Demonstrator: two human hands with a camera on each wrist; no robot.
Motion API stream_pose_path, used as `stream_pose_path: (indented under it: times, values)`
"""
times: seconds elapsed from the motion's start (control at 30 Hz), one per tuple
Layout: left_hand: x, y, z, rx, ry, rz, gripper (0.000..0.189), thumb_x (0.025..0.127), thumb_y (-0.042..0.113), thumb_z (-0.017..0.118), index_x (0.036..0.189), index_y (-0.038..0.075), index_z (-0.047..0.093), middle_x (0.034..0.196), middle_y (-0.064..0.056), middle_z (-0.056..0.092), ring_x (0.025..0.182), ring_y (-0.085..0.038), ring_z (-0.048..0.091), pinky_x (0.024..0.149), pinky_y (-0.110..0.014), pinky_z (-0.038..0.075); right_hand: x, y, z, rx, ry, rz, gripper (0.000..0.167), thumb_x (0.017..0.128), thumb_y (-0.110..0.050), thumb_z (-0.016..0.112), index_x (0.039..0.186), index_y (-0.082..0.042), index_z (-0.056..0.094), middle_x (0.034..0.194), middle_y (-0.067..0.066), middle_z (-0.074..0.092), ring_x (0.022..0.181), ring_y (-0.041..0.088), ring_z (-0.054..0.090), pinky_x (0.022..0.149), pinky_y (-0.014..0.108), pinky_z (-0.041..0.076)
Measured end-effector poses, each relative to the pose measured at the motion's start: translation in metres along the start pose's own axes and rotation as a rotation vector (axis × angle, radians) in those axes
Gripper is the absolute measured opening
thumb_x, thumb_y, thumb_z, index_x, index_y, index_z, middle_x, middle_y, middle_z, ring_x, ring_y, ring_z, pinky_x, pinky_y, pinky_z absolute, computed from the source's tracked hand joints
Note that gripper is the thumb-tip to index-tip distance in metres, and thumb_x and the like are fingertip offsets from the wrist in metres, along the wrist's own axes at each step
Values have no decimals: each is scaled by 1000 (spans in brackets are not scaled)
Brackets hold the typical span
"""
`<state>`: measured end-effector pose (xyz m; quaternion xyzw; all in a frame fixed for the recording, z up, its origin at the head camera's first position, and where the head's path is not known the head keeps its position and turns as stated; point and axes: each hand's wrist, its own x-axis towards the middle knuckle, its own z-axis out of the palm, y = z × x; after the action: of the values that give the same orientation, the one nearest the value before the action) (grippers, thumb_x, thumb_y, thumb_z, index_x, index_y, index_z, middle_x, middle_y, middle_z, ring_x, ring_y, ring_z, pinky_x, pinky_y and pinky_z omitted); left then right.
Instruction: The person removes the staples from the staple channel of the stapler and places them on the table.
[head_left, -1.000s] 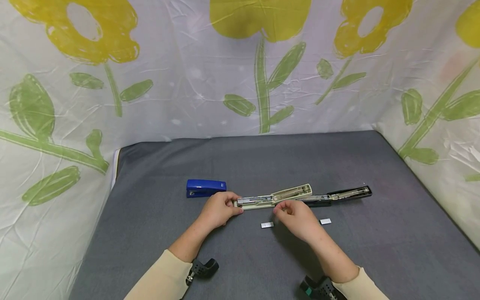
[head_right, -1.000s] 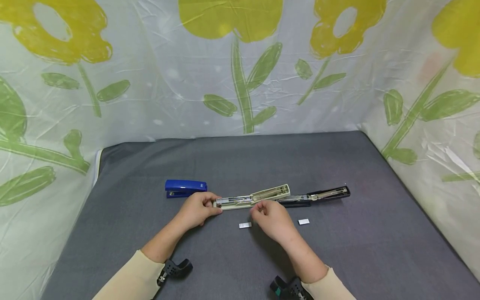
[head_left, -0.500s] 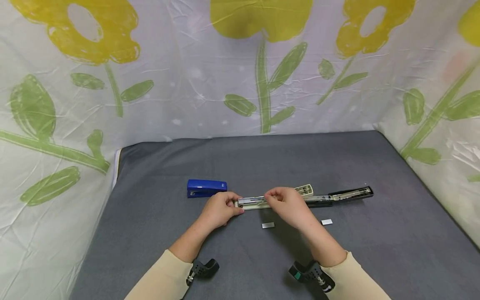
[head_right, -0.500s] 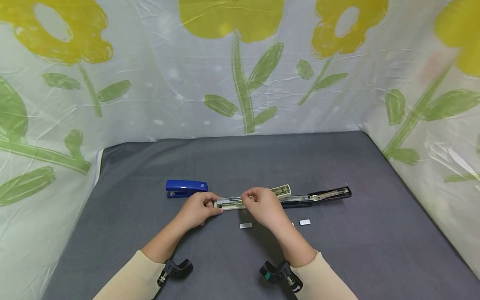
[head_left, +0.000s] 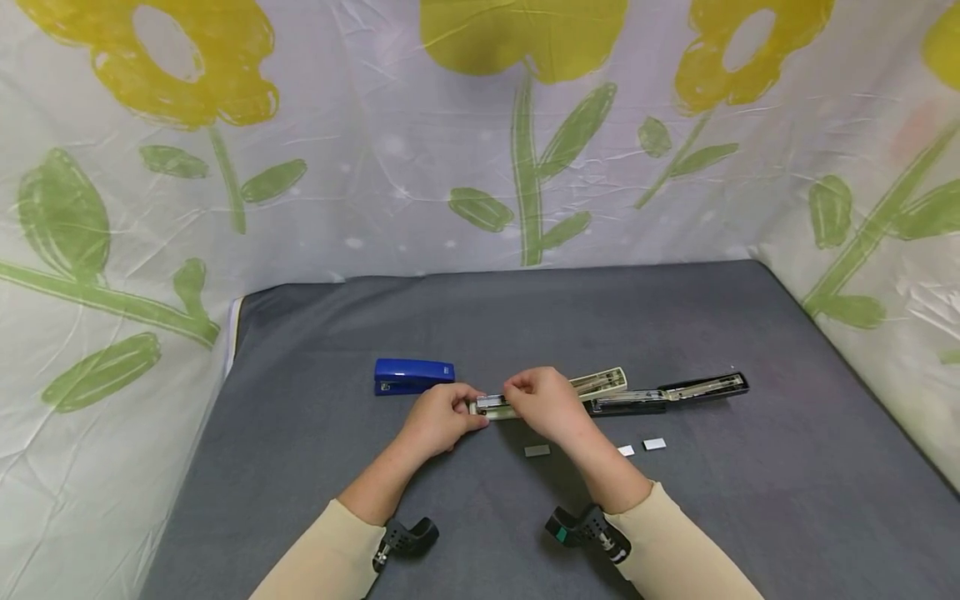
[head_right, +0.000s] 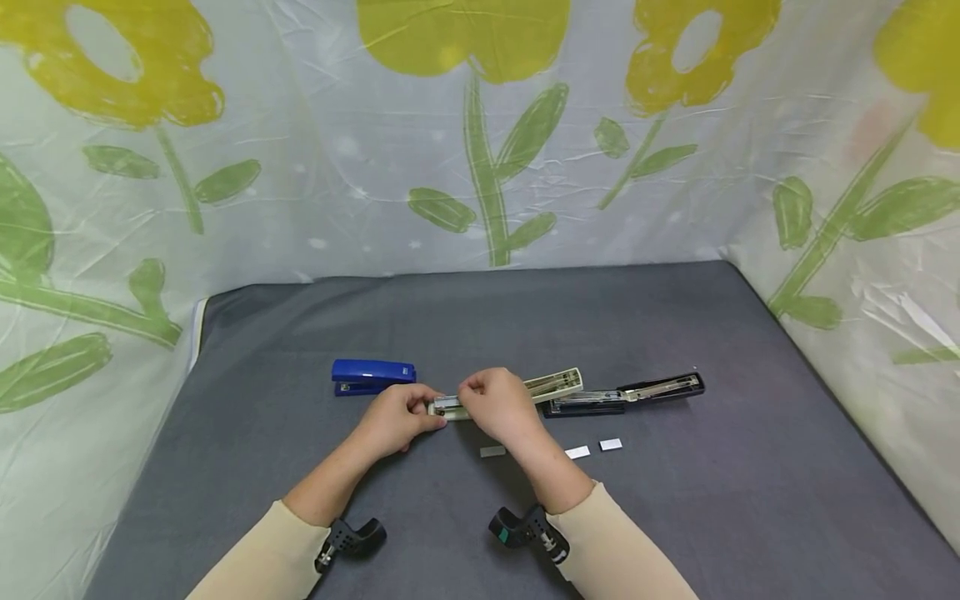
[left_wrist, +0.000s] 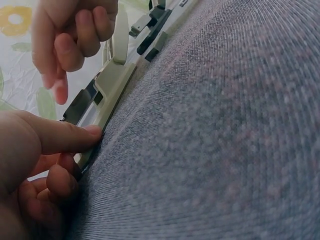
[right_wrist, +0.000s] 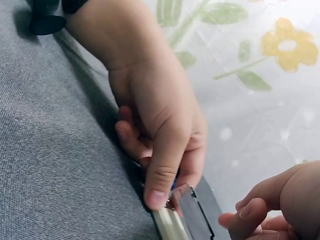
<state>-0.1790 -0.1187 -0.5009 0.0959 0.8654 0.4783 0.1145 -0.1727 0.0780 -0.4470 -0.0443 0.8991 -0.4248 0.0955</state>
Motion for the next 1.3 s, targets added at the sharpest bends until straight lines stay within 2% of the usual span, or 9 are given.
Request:
stream_pose_path:
  times: [0.27,0.43,0.83,1.03,1.3]
  values:
    - [-1,1,0,-2,3,-2,24,86,14,84,109,13,78,58,2,56,37,-12,46,40,-28,36,-1,0,5,-95,5,16,22,99,-17,64,90,-8,81,55,-4,60,46,13,47,46,28,36]
    - [-1,1,0,3,-1,-13,24,86,14,84,109,13,78,58,2,56,37,-11,46,40,-28,35,-2,1,8,-107,-10,10,24,100,-17,64,86,-8,80,53,-4,58,45,13,46,45,27,34]
    - [-2,3,0,-5,-3,-19,25,86,13,84,110,12,77,59,1,56,38,-11,46,40,-27,35,0,5,9,-21,-19,13,24,99,-16,65,82,-6,78,54,-3,58,44,11,40,45,26,32]
    - [-1,2,0,-4,4,-12,24,86,13,83,110,12,77,58,2,55,39,-10,45,41,-27,34,0,5,7,58,-9,25,20,97,-14,66,86,-5,79,55,-2,58,43,10,34,44,27,28]
    - [-1,2,0,4,7,-8,21,87,14,83,107,13,78,57,2,53,42,-10,44,43,-27,33,2,4,12,160,-5,53,19,95,-18,72,86,-3,78,56,-2,58,46,10,37,47,26,27]
